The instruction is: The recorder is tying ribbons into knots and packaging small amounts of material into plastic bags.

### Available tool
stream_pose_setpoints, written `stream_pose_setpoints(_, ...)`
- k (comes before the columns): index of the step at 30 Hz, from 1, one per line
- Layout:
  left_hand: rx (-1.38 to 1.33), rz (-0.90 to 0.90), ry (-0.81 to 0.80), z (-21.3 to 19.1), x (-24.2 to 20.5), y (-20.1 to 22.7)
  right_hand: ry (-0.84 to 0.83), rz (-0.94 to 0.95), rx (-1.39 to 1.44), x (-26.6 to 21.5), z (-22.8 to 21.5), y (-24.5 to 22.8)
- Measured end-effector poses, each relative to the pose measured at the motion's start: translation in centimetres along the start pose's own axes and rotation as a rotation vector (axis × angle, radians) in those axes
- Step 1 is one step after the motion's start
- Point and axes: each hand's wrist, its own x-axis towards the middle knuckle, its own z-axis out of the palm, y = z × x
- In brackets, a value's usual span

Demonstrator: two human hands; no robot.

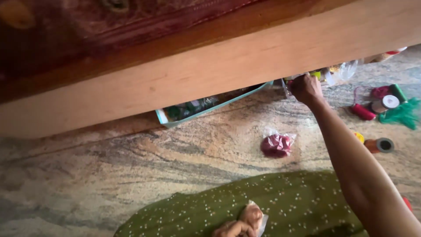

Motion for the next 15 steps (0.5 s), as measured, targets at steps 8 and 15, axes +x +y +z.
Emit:
stream_pose_setpoints(8, 0.314, 0.238, 0.093, 0.7, 0.8, 2.1, -0.031, -0.197, -0.022, 3.6, 0.1, -0.1)
stream_pose_setpoints(15, 0.25, 0.036, 0.11, -2.2, 1.6, 9.8, -0.297, 0.133, 0.145, 2.4, -0.3, 0.8)
